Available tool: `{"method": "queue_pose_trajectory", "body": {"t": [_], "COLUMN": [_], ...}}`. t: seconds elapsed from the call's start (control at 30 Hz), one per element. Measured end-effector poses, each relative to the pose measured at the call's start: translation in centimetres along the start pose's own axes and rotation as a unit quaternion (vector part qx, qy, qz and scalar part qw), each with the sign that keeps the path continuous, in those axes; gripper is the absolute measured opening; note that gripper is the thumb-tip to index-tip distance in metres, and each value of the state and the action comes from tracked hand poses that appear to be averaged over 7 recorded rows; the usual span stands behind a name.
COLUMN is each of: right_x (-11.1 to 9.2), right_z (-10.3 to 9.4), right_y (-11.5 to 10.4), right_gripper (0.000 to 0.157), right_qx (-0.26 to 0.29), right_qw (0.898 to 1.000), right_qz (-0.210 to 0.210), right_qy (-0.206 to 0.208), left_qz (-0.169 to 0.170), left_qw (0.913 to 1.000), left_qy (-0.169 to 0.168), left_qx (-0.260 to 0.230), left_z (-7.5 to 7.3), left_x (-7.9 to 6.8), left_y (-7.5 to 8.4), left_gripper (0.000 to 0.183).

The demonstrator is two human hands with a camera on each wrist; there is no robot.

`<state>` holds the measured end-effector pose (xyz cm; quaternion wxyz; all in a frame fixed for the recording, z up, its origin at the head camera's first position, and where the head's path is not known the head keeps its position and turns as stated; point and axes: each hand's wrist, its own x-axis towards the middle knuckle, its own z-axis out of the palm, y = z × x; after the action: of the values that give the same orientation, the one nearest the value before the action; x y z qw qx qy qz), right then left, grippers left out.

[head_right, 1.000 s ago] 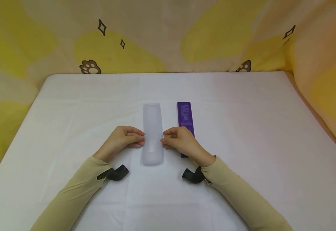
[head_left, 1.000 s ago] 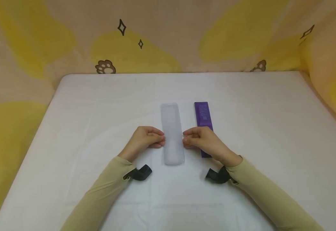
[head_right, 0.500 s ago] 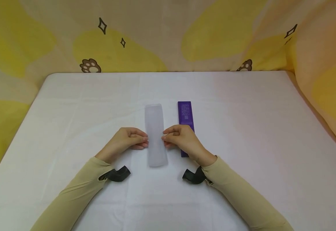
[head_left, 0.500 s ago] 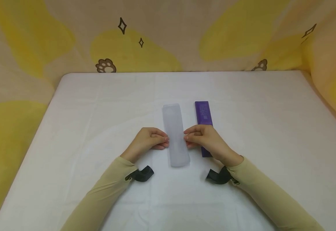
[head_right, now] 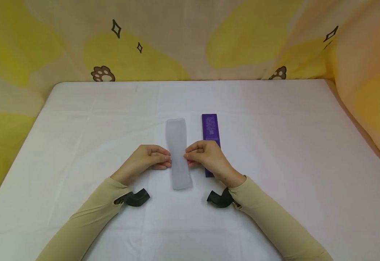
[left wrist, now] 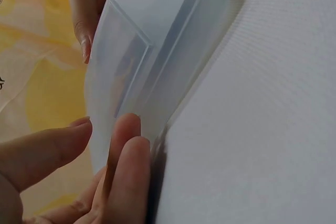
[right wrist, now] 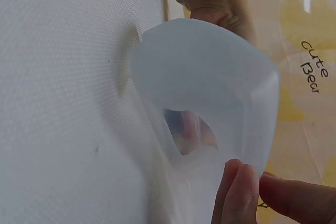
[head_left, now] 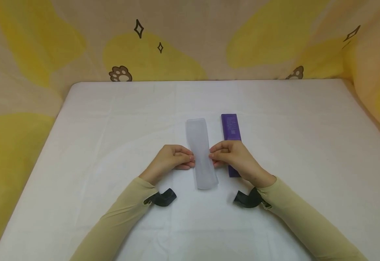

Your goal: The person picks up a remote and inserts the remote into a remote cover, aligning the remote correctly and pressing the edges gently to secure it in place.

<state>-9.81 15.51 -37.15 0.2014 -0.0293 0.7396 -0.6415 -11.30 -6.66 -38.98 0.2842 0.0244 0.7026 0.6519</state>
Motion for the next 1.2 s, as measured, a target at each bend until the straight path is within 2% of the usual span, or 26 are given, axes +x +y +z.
{"method": "queue_pose_trajectory", "body": {"t": [0.37,0.73,0.97,1.2], "right_x": [-0.1,-0.6,-0.6,-0.6], "right_z": [-0.5,-0.2,0.5,0.8], "right_y": [-0.1,-0.6,-0.3,-0.2], "right_gripper": [0.027,0.025,0.022,0.024], "right_qx": [0.002,0.0,-0.009,-0.014], "right_qw": [1.0,0.999,0.999,0.998], "right_qz": [-0.01,-0.039,-0.044,-0.051], "right_qy": [0.011,0.003,-0.006,-0.022], "left_qz": [-0.01,0.034,0.024,0.036], "left_qw": [0.9998,0.9981,0.9977,0.9968], "left_qy": [-0.004,-0.009,-0.003,-0.005], "left_qx": [-0.015,-0.05,-0.064,-0.072], "left_z": [0.2,1.4,1.9,2.0], "left_x": [0.0,-0.4,-0.5,-0.5], "left_y": [0.0,0.3,0.2,0.2], "left_gripper": [0.023,0.022,0.024,0.024]}}
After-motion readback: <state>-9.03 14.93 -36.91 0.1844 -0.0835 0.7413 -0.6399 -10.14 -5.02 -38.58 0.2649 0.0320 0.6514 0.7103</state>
